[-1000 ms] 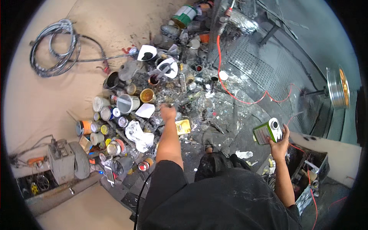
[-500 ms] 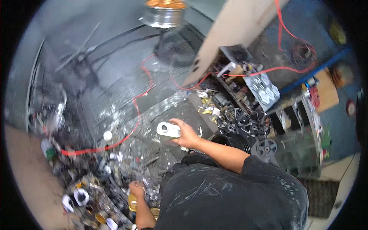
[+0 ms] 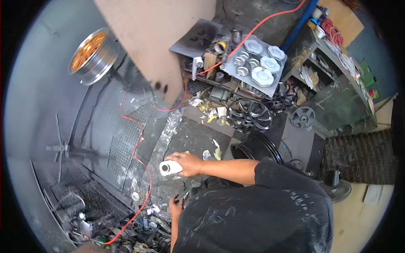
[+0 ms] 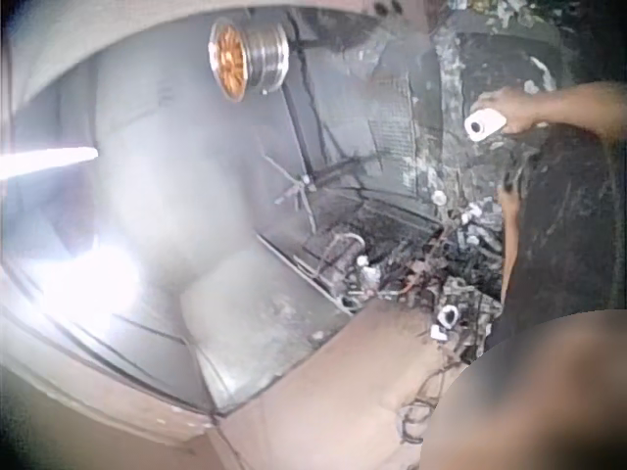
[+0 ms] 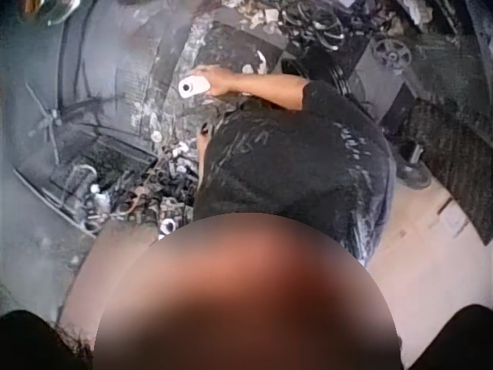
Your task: Painting a car wheel rim with a spray gun in a paint booth.
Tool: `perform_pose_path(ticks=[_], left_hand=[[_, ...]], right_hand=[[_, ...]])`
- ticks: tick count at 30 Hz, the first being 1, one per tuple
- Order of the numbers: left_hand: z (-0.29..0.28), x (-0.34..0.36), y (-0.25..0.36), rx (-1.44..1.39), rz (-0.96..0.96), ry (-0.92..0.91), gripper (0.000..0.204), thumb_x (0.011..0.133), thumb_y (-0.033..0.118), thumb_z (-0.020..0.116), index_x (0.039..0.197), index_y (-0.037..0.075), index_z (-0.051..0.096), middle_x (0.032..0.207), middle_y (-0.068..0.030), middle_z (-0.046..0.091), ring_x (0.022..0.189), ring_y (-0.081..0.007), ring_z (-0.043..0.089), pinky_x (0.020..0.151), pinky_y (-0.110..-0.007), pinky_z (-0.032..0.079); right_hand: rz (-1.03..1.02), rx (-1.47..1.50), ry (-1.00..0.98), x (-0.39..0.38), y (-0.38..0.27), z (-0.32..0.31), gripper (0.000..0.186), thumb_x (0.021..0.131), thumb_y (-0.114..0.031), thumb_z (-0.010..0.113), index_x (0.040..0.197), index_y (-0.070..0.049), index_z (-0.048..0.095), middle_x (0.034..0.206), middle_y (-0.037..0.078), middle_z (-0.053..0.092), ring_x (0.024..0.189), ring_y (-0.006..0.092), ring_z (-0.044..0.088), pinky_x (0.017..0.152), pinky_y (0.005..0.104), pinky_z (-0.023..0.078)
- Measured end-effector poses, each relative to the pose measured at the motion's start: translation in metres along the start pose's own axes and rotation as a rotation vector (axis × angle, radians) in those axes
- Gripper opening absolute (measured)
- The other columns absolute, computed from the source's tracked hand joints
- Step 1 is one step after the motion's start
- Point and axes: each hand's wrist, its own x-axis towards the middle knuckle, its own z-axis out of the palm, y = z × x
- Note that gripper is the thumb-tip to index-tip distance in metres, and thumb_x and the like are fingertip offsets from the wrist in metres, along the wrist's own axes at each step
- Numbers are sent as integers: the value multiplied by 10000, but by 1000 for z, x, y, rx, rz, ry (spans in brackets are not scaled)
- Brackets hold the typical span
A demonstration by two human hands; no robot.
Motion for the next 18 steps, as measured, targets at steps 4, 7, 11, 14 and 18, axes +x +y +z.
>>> perform_pose_path(ticks=[4, 7, 11, 14, 18], left_hand=[[-24, 33, 94, 82, 148, 116, 473, 806, 79, 823, 1255, 51, 678, 1176, -153, 678, 1013, -307, 684, 826, -404, 536], [-42, 52, 153, 161, 351, 155, 522, 746, 28, 812, 1245, 55, 660, 1197, -153, 654, 1120, -338, 631, 913, -424, 504], [-56, 71, 200, 139, 364, 72, 550, 749, 41, 822, 1267, 66, 637, 1277, -183, 624, 1201, -393, 592, 1040, -466, 474], [-62, 80, 218, 304, 539, 113, 575, 746, 50, 832, 1282, 80, 626, 1319, -191, 606, 1241, -404, 569, 1076, -477, 451], [-63, 91, 234, 257, 682, 166, 646, 723, 62, 848, 1319, 79, 600, 1390, -206, 552, 1299, -429, 513, 1111, -511, 411]], right_hand=[[14, 89, 58, -2, 28, -24, 850, 719, -103, 778, 1483, -220, 423, 1332, 146, 591, 1239, 393, 616, 1017, 483, 532], [41, 51, 144, -4, 36, -34, 820, 755, -152, 801, 1485, -228, 435, 1332, 127, 601, 1220, 395, 624, 1004, 495, 541], [110, 124, 160, -2, 36, -40, 847, 754, -156, 819, 1494, -245, 417, 1364, 123, 595, 1244, 401, 617, 1026, 493, 533], [151, 108, 167, -2, 35, -43, 842, 753, -141, 826, 1487, -245, 426, 1378, 126, 594, 1253, 399, 615, 1036, 490, 526], [200, 79, 175, 3, 33, -42, 819, 763, -83, 794, 1484, -245, 442, 1387, 139, 601, 1273, 382, 602, 1039, 474, 522]])
